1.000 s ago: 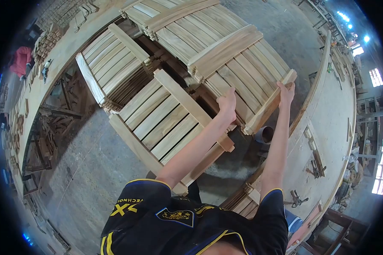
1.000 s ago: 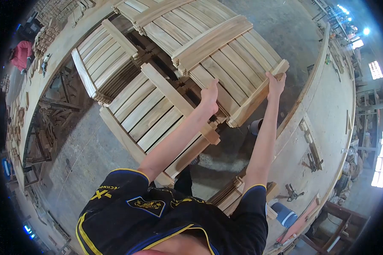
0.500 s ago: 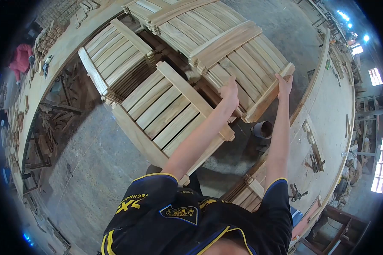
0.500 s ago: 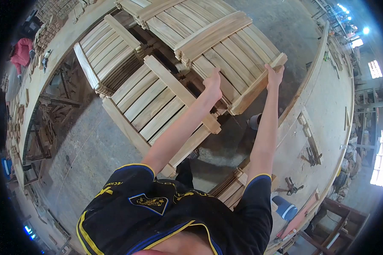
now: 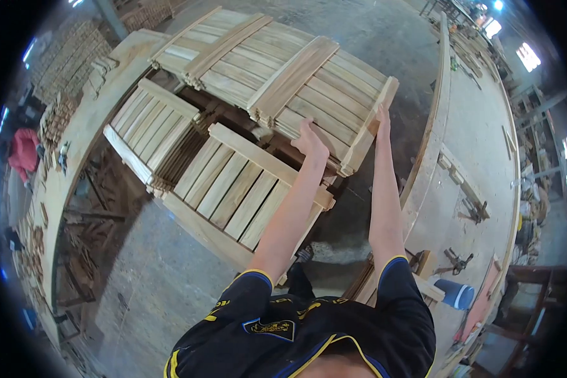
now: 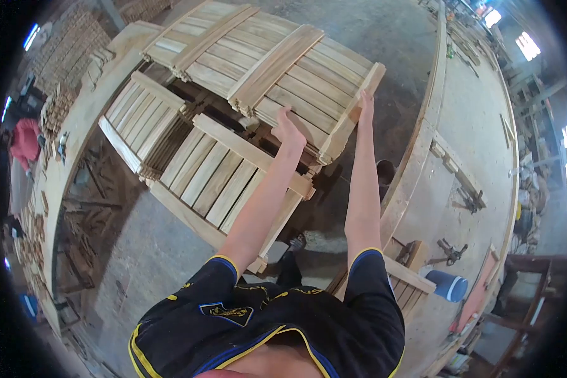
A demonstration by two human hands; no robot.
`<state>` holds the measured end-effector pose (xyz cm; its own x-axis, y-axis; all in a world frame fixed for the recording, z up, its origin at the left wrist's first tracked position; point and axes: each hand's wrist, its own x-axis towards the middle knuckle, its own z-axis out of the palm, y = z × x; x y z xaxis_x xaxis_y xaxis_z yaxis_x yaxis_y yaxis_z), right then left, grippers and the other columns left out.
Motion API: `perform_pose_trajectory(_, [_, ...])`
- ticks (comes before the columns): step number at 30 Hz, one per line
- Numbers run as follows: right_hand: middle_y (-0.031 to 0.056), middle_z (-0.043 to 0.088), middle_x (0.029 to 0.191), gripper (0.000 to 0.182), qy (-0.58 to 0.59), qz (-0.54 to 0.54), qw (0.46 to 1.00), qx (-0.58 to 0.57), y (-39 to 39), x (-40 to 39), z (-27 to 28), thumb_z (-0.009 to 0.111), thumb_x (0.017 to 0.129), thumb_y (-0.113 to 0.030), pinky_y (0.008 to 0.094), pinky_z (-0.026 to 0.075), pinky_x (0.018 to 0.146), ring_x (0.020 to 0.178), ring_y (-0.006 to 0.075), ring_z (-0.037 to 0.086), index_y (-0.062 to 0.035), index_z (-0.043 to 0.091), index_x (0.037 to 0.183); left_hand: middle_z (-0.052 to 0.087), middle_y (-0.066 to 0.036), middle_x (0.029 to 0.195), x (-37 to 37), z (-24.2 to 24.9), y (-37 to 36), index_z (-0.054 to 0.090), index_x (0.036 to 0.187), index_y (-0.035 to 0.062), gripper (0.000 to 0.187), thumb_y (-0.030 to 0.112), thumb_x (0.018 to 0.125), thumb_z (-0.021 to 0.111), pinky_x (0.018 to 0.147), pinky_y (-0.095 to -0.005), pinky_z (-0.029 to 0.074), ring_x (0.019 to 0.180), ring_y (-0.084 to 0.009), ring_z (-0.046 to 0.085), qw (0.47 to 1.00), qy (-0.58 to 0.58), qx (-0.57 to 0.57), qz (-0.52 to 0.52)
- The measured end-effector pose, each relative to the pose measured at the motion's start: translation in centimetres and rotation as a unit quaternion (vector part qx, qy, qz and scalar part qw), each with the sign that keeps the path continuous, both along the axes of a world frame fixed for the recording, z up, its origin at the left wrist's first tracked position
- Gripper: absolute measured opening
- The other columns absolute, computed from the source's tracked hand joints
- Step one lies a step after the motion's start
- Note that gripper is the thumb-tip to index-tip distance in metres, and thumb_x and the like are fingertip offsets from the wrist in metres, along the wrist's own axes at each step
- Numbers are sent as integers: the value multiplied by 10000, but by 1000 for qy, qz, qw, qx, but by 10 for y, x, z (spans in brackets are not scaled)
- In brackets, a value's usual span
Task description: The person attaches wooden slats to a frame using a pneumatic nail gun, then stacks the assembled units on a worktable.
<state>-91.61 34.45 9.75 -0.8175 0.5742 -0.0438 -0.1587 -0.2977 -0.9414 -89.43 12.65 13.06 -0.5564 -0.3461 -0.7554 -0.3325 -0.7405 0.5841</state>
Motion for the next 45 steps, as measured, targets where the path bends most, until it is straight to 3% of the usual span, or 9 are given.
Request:
perform_pose_trajectory(6, [122, 403, 1322, 754, -16, -2, 1000, 26, -10, 11, 9, 607, 817, -460, 402, 373, 950, 1173, 250, 431, -58, 302, 1377, 563, -97, 888, 11, 27, -9, 585, 879, -1, 374, 268, 638, 683, 693, -412, 450, 804, -248, 535, 998, 26, 43, -33])
perform_pose_trajectory(12, [140, 342, 1398, 753, -122, -13, 992, -18, -2, 65, 51, 597, 828, -480, 473, 342, 991, 1264, 287, 363, -122, 281, 1411, 554, -155, 1041, 13, 28, -13, 478, 1060, -16, 537, 283, 656, 667, 764, -427, 463, 894, -290, 542, 995, 49, 64, -62])
perform_pose_trajectory(20, [159, 435, 1367, 528, -4, -90, 995, 31, -39, 364, 146, 408, 950, -372, 423, 348, 1016, 1236, 307, 453, -61, 357, 1374, 537, -207, 1131, 44, 49, -26, 376, 1208, -72, 736, 305, 655, 683, 854, -451, 455, 1004, -330, 534, 990, 19, 25, -137])
perform_pose_trajectory(25, [72, 602, 1142, 435, -126, -426, 896, 30, -173, 617, 130, 493, 900, -380, 355, 420, 853, 1036, 219, 570, -79, 525, 1213, 621, -108, 969, 193, 44, -78, 618, 929, 33, 237, 218, 785, 584, 696, -340, 467, 836, -188, 577, 813, 276, 23, -512])
perform_pose_trajectory(29, [63, 640, 1032, 354, -266, -602, 750, -65, -295, 718, 115, 539, 870, -353, 326, 444, 768, 911, 187, 601, -81, 583, 1092, 649, -78, 893, 317, 29, -125, 572, 967, 62, 172, 185, 854, 531, 628, -286, 483, 767, -170, 623, 601, 67, 156, -781])
perform_pose_trajectory(32, [70, 646, 1005, 313, -330, -596, 728, -71, -306, 727, 113, 569, 854, -315, 321, 452, 722, 853, 173, 609, -74, 597, 1051, 627, -67, 938, 377, -22, -127, 550, 1012, 90, 283, 295, 820, 582, 596, -272, 485, 743, -154, 616, 597, 1, 82, -798])
perform_pose_trajectory(37, [76, 646, 1006, 298, -331, -516, 790, 0, -225, 724, 105, 595, 843, -283, 309, 450, 715, 858, 142, 602, -62, 611, 1042, 592, -78, 1072, 410, -83, -70, 540, 1098, 66, 451, 438, 850, 480, 784, -380, 449, 956, -199, 573, 646, 47, -77, -758])
perform_pose_trajectory(42, [70, 614, 1058, 468, -481, -397, 732, 273, -57, 739, 53, 590, 835, -431, 322, 419, 782, 934, 188, 563, -82, 599, 1145, 515, -156, 1253, 407, -123, 4, 449, 1258, -22, 630, 466, 864, 394, 903, -404, 415, 1130, -258, 508, 716, -42, 11, -696])
perform_pose_trajectory(45, [85, 590, 1131, 578, -490, -328, 778, 217, 63, 781, -12, 515, 858, -532, 336, 403, 859, 1001, 218, 547, -81, 562, 1218, 502, -176, 1290, 411, -201, 57, 429, 1296, -34, 643, 457, 889, 341, 930, -412, 410, 1162, -276, 501, 740, -56, 110, -661])
